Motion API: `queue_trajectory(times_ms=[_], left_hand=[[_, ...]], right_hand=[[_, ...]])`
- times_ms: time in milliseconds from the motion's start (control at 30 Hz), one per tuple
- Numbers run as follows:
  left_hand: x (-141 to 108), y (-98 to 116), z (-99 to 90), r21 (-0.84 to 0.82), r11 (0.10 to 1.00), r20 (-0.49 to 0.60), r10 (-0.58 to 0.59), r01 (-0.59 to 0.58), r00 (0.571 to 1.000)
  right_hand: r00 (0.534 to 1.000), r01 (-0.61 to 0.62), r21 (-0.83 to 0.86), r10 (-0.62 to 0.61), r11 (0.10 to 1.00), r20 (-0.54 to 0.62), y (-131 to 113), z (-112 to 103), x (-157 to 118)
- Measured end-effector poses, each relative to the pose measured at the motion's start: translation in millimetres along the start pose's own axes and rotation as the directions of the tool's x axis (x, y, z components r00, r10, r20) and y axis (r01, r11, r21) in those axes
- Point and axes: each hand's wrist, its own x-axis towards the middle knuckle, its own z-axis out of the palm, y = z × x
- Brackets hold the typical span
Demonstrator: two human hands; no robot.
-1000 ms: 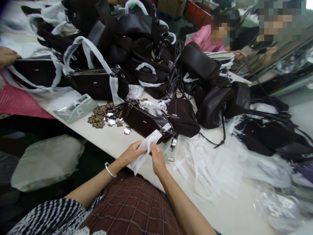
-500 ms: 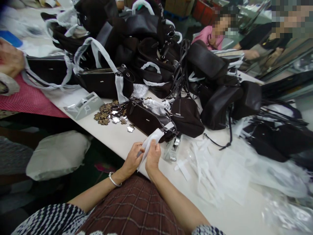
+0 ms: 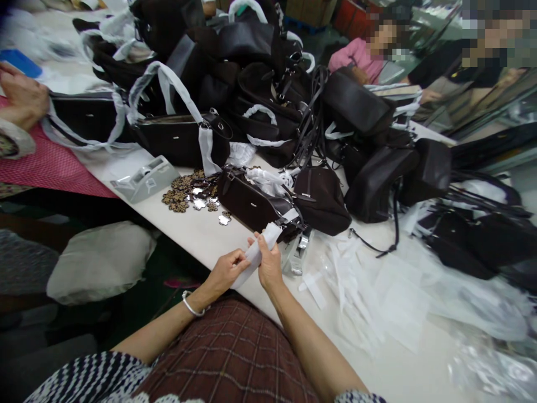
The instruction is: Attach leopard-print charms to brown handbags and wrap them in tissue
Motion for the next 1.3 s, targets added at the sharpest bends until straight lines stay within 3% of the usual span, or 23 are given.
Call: queue_trajectory(times_ms=[167,233,333,400,567,700,800,900,967,1100,1300], left_hand=[[4,-5,3.7,-0.183,0.977,0.051,-0.103,0.111,0.993],[6,-6,3.7,-0.384,0.901,0.108,-0.173,0.201,0.979],[8,-8,1.8,-0.628,0.719,0.161,-0.256,0.3,0.953],[10,-8,0.4,-0.638,0.69,0.209,-0.27,0.34,0.94],[17,-10,0.1,-0.507,0.764,0.356,-0.237,0.4,0.904],[23,-14,3.5,-0.425,0.837,0.314,-0.22,0.344,0.924],[21,-17,7.5,-0.291,0.93,0.193,-0.172,0.224,0.966],[15,-18,9.7,-0.174,0.983,0.044,-0.051,0.058,0.998],[12,-18,8.3,-0.108,0.992,0.009,0.065,-0.064,0.998],[12,-16,-1.6,-0.08,0.978,0.081,0.198,-0.192,0.977],[15,-4,-16.3,-0.116,0.988,0.207,0.119,-0.097,0.971]], right_hand=[[0.996,-0.027,0.1,0.035,0.995,-0.081,-9,8,4],[0.994,-0.02,0.129,0.034,0.991,-0.105,-9,10,6],[0.995,-0.032,0.144,0.046,0.989,-0.094,-8,9,8],[0.995,-0.042,0.146,0.054,0.988,-0.081,-8,8,9],[0.992,-0.031,0.118,0.045,0.992,-0.114,-8,8,10],[0.986,-0.039,0.08,0.051,0.996,-0.157,-7,11,10],[0.977,-0.009,0.094,0.028,0.996,-0.212,-2,14,11],[0.954,0.059,0.062,-0.038,0.996,-0.297,4,19,13],[0.942,0.084,0.029,-0.07,0.996,-0.33,8,22,14],[0.933,0.089,-0.01,-0.086,0.996,-0.348,11,24,16],[0.919,0.09,-0.071,-0.11,0.993,-0.379,13,25,18]])
